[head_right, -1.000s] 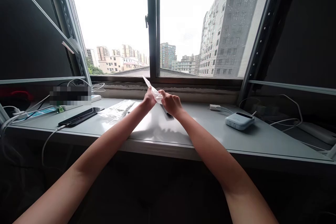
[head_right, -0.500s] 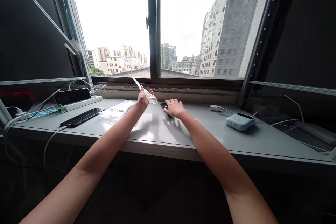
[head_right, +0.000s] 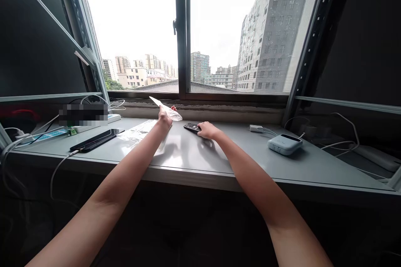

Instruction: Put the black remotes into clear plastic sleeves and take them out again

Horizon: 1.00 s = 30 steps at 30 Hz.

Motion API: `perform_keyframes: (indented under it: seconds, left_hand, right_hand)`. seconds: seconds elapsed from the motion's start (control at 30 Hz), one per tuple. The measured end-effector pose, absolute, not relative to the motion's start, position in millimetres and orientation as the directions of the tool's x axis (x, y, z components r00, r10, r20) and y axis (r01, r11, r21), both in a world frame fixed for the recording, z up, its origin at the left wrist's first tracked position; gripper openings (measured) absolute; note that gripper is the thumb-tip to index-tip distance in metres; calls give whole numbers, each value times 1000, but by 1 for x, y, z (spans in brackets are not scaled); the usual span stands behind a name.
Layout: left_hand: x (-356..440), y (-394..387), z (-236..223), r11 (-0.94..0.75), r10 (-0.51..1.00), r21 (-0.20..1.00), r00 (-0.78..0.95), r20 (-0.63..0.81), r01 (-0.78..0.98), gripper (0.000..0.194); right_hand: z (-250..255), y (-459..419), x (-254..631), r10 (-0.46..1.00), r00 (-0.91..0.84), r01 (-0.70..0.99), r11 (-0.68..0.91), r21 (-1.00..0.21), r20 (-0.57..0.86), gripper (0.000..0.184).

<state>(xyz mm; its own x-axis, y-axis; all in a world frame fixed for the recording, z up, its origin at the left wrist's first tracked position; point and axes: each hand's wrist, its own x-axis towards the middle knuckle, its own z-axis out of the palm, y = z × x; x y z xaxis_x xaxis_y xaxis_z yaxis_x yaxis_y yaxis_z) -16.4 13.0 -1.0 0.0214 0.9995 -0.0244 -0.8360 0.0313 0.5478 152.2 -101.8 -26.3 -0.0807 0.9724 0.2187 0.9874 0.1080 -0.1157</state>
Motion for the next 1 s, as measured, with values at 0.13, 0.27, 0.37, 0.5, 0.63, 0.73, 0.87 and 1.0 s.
perform_keyframes:
  seconds: [0.13,0.27,0.37,0.5,0.63,0.73,0.87,1.0]
  left_hand:
    - [-22,13,2,-5,998,524,-41,-57,-852,48]
    - [-29,15,3,-15,995,504,-65,-81,-864,53]
    - [-34,17,1,-16,995,471,-62,-84,-882,55]
    - [-39,17,0,1,993,442,-51,-105,-897,54]
    - [-42,16,1,-4,992,441,-58,-109,-898,54]
    - [-43,16,1,-20,992,454,-74,-102,-891,56]
    - [-44,17,1,-26,993,431,-72,-90,-902,58]
    - [-45,22,-2,-26,995,439,-67,-78,-898,54]
  right_hand:
    - [-24,-101,151,952,-85,963,153,-220,292,42]
    - [-21,-98,153,927,-97,900,237,-365,363,40]
    - [-20,-97,154,925,-78,845,260,-467,373,39]
    - [-18,-95,155,895,-75,766,335,-548,440,39]
    - [-12,-95,159,860,-96,668,429,-608,501,40]
    - [-5,-100,165,859,-73,602,443,-665,506,44]
    - [5,-112,172,886,-139,520,446,-728,443,47]
    - [10,-120,171,888,-237,500,459,-734,394,44]
